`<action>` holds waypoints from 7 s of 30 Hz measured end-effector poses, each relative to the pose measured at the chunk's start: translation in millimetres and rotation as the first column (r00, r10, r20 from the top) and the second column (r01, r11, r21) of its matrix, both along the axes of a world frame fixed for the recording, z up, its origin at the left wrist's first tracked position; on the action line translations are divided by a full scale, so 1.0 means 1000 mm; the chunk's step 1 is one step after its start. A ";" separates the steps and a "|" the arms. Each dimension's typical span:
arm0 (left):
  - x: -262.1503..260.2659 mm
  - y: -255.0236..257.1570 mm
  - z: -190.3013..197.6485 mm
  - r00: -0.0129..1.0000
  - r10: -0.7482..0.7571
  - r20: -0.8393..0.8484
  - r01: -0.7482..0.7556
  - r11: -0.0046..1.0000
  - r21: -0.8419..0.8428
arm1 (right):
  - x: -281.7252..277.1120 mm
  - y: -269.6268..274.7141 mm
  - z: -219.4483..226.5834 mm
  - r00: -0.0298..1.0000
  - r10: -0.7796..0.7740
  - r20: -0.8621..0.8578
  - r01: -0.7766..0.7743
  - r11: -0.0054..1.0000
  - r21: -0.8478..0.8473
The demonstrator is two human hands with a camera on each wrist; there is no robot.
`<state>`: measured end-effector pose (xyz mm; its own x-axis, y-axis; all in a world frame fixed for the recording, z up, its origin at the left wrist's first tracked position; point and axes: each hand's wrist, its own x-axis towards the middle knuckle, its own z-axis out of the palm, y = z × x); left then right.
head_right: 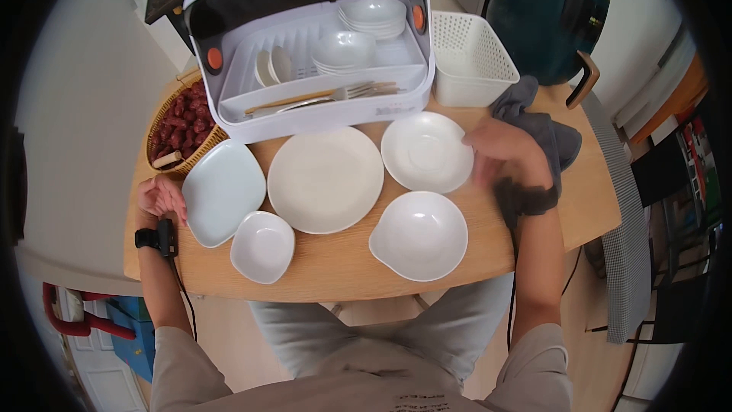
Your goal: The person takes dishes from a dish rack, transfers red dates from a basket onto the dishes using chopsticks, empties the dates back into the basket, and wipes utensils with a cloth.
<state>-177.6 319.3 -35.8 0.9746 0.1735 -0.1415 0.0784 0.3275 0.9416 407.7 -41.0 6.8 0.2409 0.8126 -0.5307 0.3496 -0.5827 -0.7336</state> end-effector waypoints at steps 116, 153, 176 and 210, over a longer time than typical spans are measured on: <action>0.254 -0.105 0.094 0.836 0.474 -0.277 0.321 -0.014 0.947 | -0.101 0.127 0.047 0.469 0.280 0.838 -0.620 0.780 0.087; 0.253 -0.108 0.083 0.857 0.482 -0.181 0.261 -0.104 0.960 | -0.112 0.135 0.036 0.495 0.169 0.852 -0.494 0.862 0.116; 0.257 -0.093 0.083 0.904 0.367 -0.220 0.242 -0.013 0.970 | -0.079 0.145 0.052 0.632 0.414 0.655 -0.589 0.806 0.059; 0.256 -0.101 0.101 0.925 0.358 -0.128 0.189 -0.141 0.972 | -0.085 0.135 0.058 0.666 0.281 0.691 -0.585 0.771 0.250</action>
